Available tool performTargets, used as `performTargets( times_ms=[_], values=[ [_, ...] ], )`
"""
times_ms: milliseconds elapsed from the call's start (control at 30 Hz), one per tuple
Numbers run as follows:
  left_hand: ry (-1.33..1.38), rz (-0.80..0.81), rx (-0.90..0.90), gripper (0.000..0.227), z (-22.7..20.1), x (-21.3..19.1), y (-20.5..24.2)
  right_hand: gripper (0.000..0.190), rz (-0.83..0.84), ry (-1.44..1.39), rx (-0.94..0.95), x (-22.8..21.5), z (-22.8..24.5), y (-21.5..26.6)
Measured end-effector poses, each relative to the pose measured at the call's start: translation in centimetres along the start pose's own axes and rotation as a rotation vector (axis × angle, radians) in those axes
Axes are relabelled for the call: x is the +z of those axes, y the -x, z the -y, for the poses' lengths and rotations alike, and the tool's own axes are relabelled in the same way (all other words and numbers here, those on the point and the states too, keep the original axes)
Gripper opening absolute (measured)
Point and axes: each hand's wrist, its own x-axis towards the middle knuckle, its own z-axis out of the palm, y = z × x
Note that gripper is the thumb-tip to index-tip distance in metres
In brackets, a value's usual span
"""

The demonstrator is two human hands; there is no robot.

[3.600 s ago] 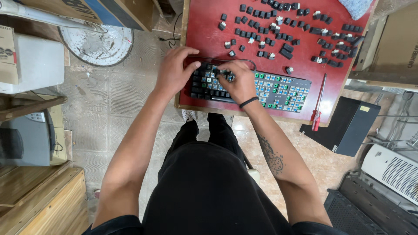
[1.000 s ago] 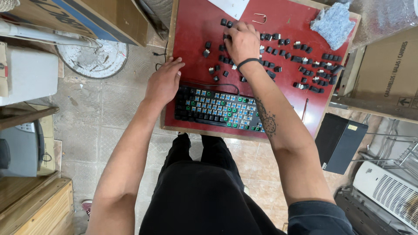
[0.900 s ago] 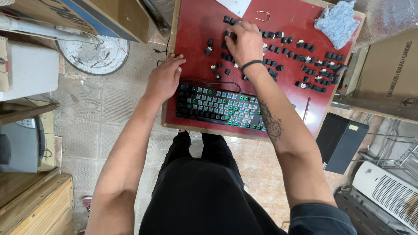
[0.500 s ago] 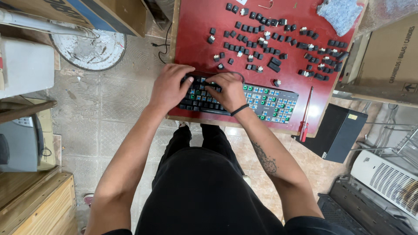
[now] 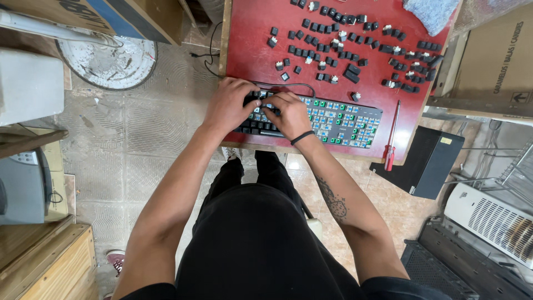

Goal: The person assembles a mechanical keyboard by inserting individual keycaps into the keyboard base. They pick up keycaps from a red table and place them into the corresponding switch positions on the keyboard, working systematically across the layout.

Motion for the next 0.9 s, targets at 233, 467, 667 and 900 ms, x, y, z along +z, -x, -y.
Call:
performTargets(
  times_ms=[233,467,667,900],
  values=[
    [-0.047,-0.009,-0.033,0.042,-0.5,0.6,-0.3,0.018,0.018,0.042,-0.005,0.4,-0.2,0.2],
    [-0.096,-0.091,0.002,0.046,-0.1,1.8,-0.2,0.016,0.058,0.045,0.055,0.3,0.2,-0.2],
    [-0.160,-0.050,-0.074,0.042,-0.9,1.8,0.0,0.016,0.127,0.118,0.106,0.7,-0.4,-0.7],
    [0.136,0.052,-0.132,0.026,-0.4,-0.8,-0.4,0.023,0.080,-0.117,0.256,-1.4,0.0,-0.6]
  ],
)
